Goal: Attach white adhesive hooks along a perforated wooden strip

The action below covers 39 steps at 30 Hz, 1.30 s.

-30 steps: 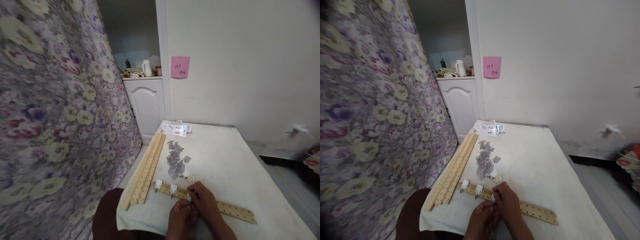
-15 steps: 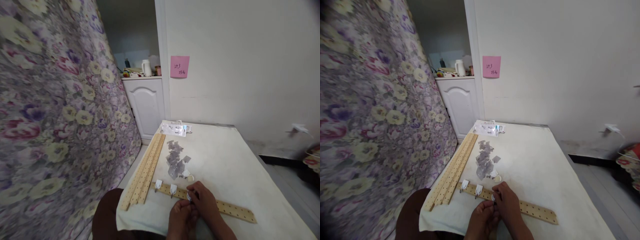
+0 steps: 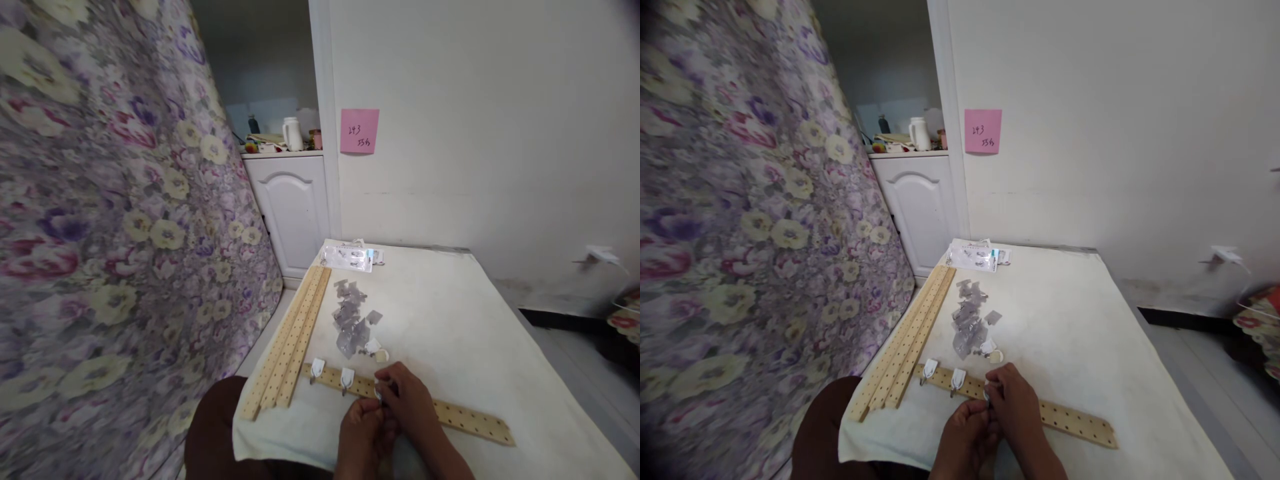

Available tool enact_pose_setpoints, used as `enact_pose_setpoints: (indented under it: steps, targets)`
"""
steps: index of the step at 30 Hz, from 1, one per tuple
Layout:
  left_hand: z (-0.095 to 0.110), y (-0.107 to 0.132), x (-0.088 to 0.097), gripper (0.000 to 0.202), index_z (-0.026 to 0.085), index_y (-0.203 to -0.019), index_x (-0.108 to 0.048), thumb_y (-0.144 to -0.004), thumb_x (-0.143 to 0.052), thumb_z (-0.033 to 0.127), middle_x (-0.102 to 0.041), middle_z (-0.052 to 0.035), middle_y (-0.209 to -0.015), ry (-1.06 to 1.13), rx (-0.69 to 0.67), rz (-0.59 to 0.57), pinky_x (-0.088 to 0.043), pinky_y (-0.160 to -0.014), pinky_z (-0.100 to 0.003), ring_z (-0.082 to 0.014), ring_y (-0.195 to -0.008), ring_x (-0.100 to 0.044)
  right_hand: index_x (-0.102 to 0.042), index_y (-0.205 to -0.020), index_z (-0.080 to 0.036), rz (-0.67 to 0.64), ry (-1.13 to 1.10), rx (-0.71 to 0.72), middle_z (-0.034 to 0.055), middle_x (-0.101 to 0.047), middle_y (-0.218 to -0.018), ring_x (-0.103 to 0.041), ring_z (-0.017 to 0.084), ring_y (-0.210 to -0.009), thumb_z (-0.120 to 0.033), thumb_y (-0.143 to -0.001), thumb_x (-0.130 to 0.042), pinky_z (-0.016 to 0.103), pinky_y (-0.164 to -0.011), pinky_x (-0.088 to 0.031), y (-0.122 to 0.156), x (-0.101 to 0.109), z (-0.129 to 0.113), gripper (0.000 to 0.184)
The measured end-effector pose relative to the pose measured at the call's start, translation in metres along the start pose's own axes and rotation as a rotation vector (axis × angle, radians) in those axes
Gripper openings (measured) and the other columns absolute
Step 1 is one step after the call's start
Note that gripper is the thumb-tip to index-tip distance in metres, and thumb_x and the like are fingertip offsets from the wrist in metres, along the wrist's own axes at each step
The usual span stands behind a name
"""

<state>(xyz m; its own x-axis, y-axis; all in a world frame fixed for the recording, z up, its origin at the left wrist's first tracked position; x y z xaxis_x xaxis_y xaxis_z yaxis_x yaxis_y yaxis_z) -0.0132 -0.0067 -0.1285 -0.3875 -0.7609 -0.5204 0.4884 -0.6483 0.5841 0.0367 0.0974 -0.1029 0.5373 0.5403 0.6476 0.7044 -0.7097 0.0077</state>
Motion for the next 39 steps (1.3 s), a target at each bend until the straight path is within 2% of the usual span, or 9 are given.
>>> enact_pose_setpoints:
  steps: [5,11,16,22,28,33,36,39]
  targets:
    - [-0.001,-0.002,0.0,0.031,0.019,-0.069,-0.047,-0.05,-0.071,0.017,-0.063,0.0008,-0.054,0.003,0.021,0.043,-0.039,-0.049,-0.021,-0.0104,-0.046,-0.056,-0.065,-0.082,-0.024,-0.016,0.032,-0.093,0.0005,-0.068,-0.086,-0.061,0.015,-0.079,-0.026,-0.072,-0.055,0.024,-0.07,-0.04,-0.003,0.005,-0.003,0.014]
    - [0.0,-0.001,0.001,0.029,0.019,-0.074,-0.048,-0.054,-0.07,0.019,-0.066,-0.0009,-0.059,-0.017,0.01,0.006,-0.04,-0.051,-0.021,-0.0105,-0.05,-0.058,-0.065,-0.076,-0.026,-0.101,0.106,-0.214,-0.0023,-0.069,-0.076,-0.061,0.014,-0.072,-0.03,-0.067,-0.06,0.023,-0.06,-0.035,-0.01,0.01,-0.001,0.012]
    - [0.0,-0.002,0.0,0.027,0.019,-0.068,-0.048,-0.052,-0.07,0.019,-0.064,0.0004,-0.055,-0.037,0.039,0.039,-0.038,-0.049,-0.021,-0.0101,-0.047,-0.056,-0.063,-0.071,-0.023,-0.145,0.128,-0.194,-0.0029,-0.068,-0.07,-0.058,0.012,-0.065,-0.028,-0.064,-0.061,0.022,-0.057,-0.032,-0.018,0.007,0.005,0.009]
    - [0.003,0.003,-0.001,0.028,0.02,-0.071,-0.045,-0.053,-0.068,0.019,-0.065,-0.0001,-0.057,-0.048,0.023,0.005,-0.038,-0.051,-0.021,-0.0103,-0.049,-0.057,-0.061,-0.07,-0.021,-0.145,0.088,-0.149,-0.0021,-0.066,-0.068,-0.056,0.012,-0.063,-0.028,-0.063,-0.061,0.022,-0.057,-0.033,-0.02,0.007,0.005,0.01]
    - [-0.001,0.001,0.003,0.029,0.021,-0.07,-0.043,-0.053,-0.067,0.02,-0.065,0.0002,-0.056,-0.081,0.003,-0.024,-0.038,-0.05,-0.022,-0.0109,-0.048,-0.057,-0.06,-0.072,-0.019,-0.093,-0.044,-0.096,-0.002,-0.064,-0.065,-0.057,0.013,-0.061,-0.029,-0.065,-0.061,0.023,-0.058,-0.038,-0.018,0.007,0.01,0.012]
    - [-0.004,-0.004,0.006,0.033,0.021,-0.072,-0.041,-0.05,-0.066,0.024,-0.065,-0.0003,-0.055,-0.113,-0.004,0.008,-0.039,-0.05,-0.023,-0.0117,-0.047,-0.057,-0.055,-0.076,-0.021,-0.062,-0.272,-0.166,-0.0045,-0.057,-0.055,-0.052,0.012,-0.043,-0.037,-0.078,-0.043,0.023,-0.045,-0.037,-0.014,0.016,0.019,0.021]
    - [-0.003,-0.002,0.005,0.035,0.022,-0.073,-0.04,-0.051,-0.067,0.023,-0.065,0.0006,-0.055,-0.122,0.014,-0.01,-0.038,-0.05,-0.022,-0.0113,-0.047,-0.057,-0.059,-0.075,-0.02,0.044,-0.178,-0.08,-0.0009,-0.063,-0.065,-0.058,0.015,-0.058,-0.033,-0.076,-0.046,0.025,-0.056,-0.042,-0.019,0.026,0.022,0.018]
    - [-0.003,0.0,0.005,0.035,0.022,-0.072,-0.039,-0.053,-0.068,0.025,-0.064,0.0014,-0.055,-0.122,0.011,-0.051,-0.037,-0.049,-0.022,-0.0109,-0.047,-0.057,-0.062,-0.085,-0.018,0.091,-0.079,-0.039,0.0013,-0.064,-0.075,-0.059,0.016,-0.069,-0.028,-0.073,-0.051,0.027,-0.066,-0.043,-0.03,0.028,0.025,0.019]
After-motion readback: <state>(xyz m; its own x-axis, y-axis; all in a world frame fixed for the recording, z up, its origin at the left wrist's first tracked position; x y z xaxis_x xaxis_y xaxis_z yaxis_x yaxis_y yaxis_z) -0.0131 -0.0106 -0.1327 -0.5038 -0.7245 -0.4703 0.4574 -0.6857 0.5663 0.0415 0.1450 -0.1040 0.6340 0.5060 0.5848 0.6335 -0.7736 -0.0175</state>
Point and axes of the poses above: each hand's wrist, its own y-axis away from the middle knuckle, its own x-axis out of the back of the hand, z = x × y, the point moved 3 cm from there along -y, towards the middle knuckle
